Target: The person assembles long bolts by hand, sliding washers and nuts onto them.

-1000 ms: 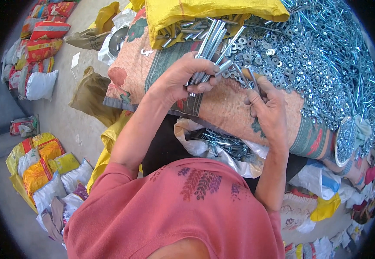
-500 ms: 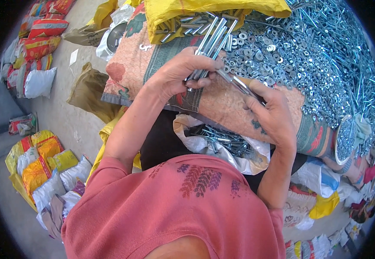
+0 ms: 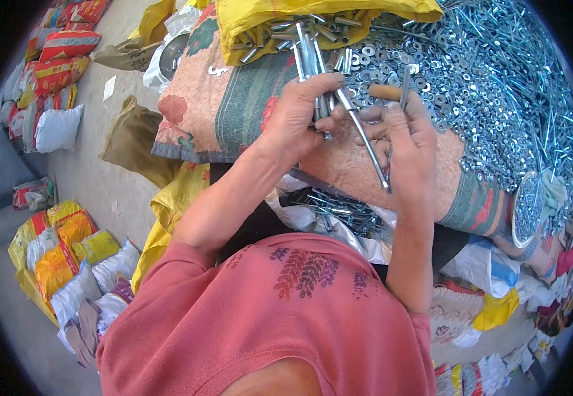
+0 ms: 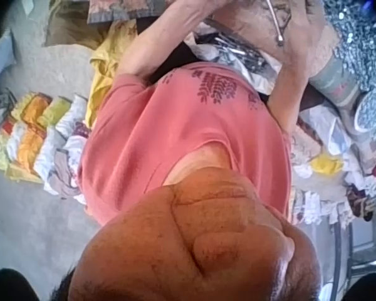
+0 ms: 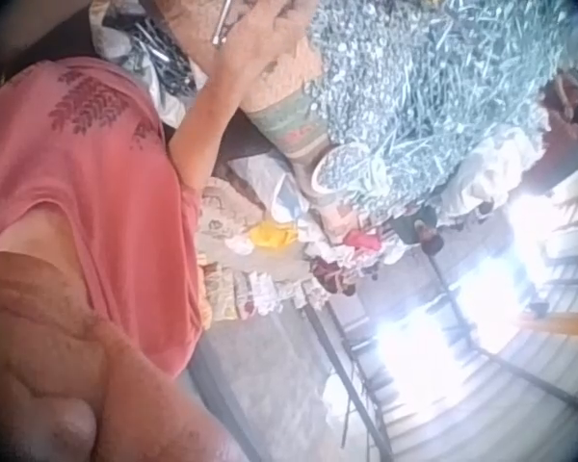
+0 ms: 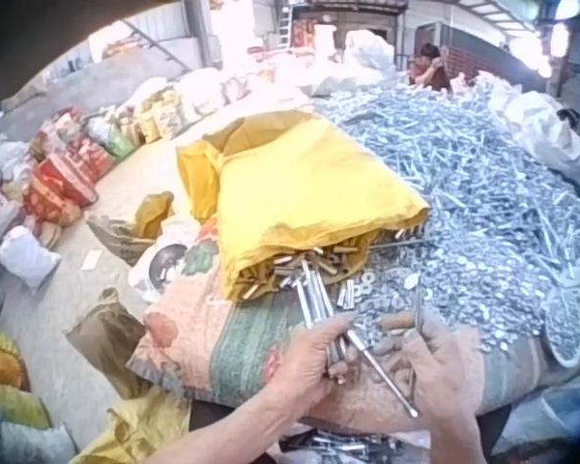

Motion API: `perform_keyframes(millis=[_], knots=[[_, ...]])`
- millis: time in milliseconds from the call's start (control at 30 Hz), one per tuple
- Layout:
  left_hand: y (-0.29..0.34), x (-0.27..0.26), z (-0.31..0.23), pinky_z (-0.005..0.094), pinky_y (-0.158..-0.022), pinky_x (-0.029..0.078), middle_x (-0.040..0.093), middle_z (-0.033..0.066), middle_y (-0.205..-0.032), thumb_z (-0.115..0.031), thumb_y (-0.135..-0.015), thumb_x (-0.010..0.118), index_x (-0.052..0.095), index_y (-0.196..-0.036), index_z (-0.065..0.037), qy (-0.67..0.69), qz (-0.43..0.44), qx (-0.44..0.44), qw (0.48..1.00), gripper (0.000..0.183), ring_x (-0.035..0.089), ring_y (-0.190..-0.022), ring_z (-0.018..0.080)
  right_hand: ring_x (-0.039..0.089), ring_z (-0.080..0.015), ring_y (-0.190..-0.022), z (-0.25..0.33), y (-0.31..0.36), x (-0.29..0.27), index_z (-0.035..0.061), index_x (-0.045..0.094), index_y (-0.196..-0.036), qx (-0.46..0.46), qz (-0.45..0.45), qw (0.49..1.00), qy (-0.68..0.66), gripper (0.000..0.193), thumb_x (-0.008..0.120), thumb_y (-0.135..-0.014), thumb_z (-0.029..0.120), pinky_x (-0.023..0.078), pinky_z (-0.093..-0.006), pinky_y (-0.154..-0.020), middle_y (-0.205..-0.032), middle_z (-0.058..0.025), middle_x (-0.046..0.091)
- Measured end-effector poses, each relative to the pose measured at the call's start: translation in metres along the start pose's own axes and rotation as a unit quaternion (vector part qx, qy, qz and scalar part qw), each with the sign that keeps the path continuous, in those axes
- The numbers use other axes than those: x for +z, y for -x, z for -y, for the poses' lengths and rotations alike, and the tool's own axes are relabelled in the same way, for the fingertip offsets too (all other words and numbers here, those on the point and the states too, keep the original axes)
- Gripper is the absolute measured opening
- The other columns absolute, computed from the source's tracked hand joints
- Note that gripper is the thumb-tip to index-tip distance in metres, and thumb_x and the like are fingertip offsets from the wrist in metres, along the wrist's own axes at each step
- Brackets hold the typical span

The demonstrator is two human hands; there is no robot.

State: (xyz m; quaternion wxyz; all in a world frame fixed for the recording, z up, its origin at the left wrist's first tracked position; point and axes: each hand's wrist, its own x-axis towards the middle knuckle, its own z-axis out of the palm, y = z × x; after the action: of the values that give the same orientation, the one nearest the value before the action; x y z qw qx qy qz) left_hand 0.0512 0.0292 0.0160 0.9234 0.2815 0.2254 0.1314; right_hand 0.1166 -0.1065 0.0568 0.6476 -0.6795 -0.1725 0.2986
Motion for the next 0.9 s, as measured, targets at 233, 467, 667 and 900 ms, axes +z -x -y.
perform_keyframes(millis=[233,467,667,900], knots=[[0.002,0.005,0.007,0.0182,-0.035,0.033,0.06,0.0076,-0.069,-0.014,-0.082,0.061,0.056,-0.084,-0.001,-0.022,-0.025,-0.015,0.999,0.014,0.052,-0.049,0.0102,0.055,-0.0084,-0.071,-0.029,0.004,0.026,-0.0001,0.055,-0.105,-0.207,-0.119,0.97,0.038,0.019,0.045,-0.095,0.012,0.045,-0.0187,-0.064,-0.088,-0.0056,0.059],[0.012,0.016,0.012,0.0178,-0.035,0.034,0.058,0.0019,-0.066,-0.014,-0.082,0.063,0.059,-0.09,-0.003,-0.023,0.034,0.011,0.999,0.014,0.051,-0.046,0.0068,0.055,-0.0256,-0.077,-0.029,-0.022,0.034,-0.0005,0.056,-0.1,-0.322,-0.121,0.914,0.217,0.015,0.047,-0.089,0.005,0.043,-0.0336,-0.069,-0.085,-0.0126,0.052],[0.005,0.003,0.009,0.0227,-0.05,0.049,0.061,0.0047,-0.075,-0.017,-0.084,0.063,0.057,-0.09,-0.005,0.233,0.082,-0.072,0.966,0.015,0.058,-0.061,0.0125,0.054,-0.0261,-0.08,-0.025,-0.005,0.04,-0.0001,0.055,-0.1,-0.336,-0.144,0.925,0.109,0.017,0.045,-0.092,0.01,0.043,-0.0335,-0.072,-0.092,-0.0127,0.056],[0.01,0.002,0.018,0.0318,-0.06,0.055,0.059,0.0061,-0.078,-0.017,-0.084,0.063,0.056,-0.088,-0.007,0.325,0.037,-0.09,0.941,0.013,0.061,-0.07,0.0169,0.054,-0.0232,-0.085,-0.043,-0.019,0.04,-0.0005,0.052,-0.101,-0.495,-0.136,0.821,0.248,0.024,0.041,-0.096,0.02,0.045,-0.0319,-0.072,-0.103,-0.0167,0.055]])
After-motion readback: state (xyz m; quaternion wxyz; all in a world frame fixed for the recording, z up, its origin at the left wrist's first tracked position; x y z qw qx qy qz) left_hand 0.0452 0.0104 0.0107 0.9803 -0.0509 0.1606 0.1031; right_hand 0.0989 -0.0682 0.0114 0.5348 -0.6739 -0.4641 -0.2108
